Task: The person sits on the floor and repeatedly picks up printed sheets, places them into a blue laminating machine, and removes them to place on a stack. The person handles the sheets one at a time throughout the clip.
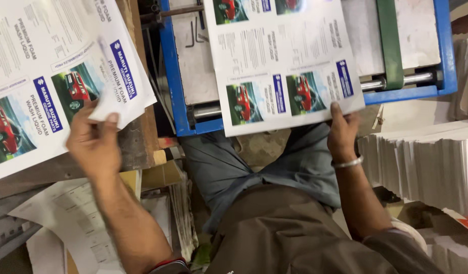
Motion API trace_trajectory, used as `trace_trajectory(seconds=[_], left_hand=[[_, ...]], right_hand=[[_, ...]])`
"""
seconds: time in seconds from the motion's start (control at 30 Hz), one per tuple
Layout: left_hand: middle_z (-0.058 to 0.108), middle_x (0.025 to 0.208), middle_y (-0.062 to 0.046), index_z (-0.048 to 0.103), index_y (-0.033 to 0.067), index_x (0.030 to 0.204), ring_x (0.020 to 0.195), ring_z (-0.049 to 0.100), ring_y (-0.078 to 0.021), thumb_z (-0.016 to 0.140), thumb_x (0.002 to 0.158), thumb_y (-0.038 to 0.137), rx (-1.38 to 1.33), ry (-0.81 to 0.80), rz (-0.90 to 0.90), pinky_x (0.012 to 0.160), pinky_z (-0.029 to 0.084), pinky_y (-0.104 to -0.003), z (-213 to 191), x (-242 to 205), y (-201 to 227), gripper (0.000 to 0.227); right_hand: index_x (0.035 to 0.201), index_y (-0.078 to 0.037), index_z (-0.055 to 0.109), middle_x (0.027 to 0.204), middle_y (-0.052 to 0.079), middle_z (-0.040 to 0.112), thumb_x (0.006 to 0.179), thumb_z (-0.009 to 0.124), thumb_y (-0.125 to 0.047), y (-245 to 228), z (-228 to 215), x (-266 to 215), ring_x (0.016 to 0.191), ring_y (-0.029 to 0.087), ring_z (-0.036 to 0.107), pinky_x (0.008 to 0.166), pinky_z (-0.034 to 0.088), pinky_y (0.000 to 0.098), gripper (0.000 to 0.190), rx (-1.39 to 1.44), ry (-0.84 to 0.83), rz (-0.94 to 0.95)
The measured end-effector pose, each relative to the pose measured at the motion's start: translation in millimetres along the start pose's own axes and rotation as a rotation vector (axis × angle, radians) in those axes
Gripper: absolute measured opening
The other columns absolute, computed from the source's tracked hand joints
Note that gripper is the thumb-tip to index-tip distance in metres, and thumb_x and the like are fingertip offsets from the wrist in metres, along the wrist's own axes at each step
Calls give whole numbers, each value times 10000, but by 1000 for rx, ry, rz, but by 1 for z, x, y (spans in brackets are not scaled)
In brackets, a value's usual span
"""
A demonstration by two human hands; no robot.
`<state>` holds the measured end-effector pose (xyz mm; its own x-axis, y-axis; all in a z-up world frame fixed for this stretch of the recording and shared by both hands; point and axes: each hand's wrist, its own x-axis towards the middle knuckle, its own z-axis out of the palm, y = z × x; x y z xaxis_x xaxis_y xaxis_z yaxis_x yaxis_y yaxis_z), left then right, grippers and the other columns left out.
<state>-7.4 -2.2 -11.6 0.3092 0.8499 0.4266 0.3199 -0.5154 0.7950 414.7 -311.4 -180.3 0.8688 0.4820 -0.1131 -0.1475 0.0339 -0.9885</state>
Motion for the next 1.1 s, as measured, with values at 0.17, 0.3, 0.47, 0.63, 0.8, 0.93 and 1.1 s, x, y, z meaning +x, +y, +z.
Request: trace_trajectory(seconds=[0.17,0.3,0.47,0.63,0.8,0.93,1.1], left_hand=[[691,1287,-162,666,6,1119,1329,605,-301,780,1031,51,506,-164,225,1259,407,-528,9,-11,-6,152],[642,1342,-174,622,-22,1268,1329,585,-278,735,1072,49,443,-122,163,1217,478,-457,-31,-5,-59,236],[535,1463,-209,472,-92,1436,1368,559,-282,638,1165,-7,133,299,288,1187,538,-403,-44,19,-90,328],[646,1314,-183,645,-7,1292,1315,568,-363,555,1070,69,526,-221,287,1231,388,-522,73,-16,18,251],[689,1186,-122,693,40,1109,1229,628,-312,714,893,62,-93,-714,392,1143,412,-494,126,-73,139,219],[689,1183,-122,688,40,1113,1219,632,-311,710,904,77,-369,-969,422,1126,427,-486,113,-105,183,213],[689,1180,-122,681,40,1117,1206,637,-309,705,918,96,-435,-1075,453,1105,444,-475,117,-130,191,208]], right_hand=[[1341,27,554,1130,155,689,1096,601,-202,2,6,18,888,216,728,764,619,340,339,156,-82,198],[1378,14,521,1196,187,687,1060,587,-207,-4,9,-6,932,244,745,782,625,343,393,129,-155,252],[1453,31,483,1268,218,670,1053,590,-189,-49,51,-27,1025,270,728,862,625,361,469,93,-355,282],[1510,-27,397,1398,147,592,1017,604,-169,-94,132,-57,1200,239,671,983,614,378,553,266,-812,220],[1399,23,536,1275,130,662,999,638,-85,-87,166,-63,1101,218,659,903,575,360,427,366,-422,389],[1280,72,604,1211,136,722,1006,565,-10,-62,124,-20,1089,217,714,966,601,334,288,467,-207,290],[1269,83,646,1221,145,719,1019,557,42,-31,46,20,1064,197,706,942,570,293,268,239,-47,28]])
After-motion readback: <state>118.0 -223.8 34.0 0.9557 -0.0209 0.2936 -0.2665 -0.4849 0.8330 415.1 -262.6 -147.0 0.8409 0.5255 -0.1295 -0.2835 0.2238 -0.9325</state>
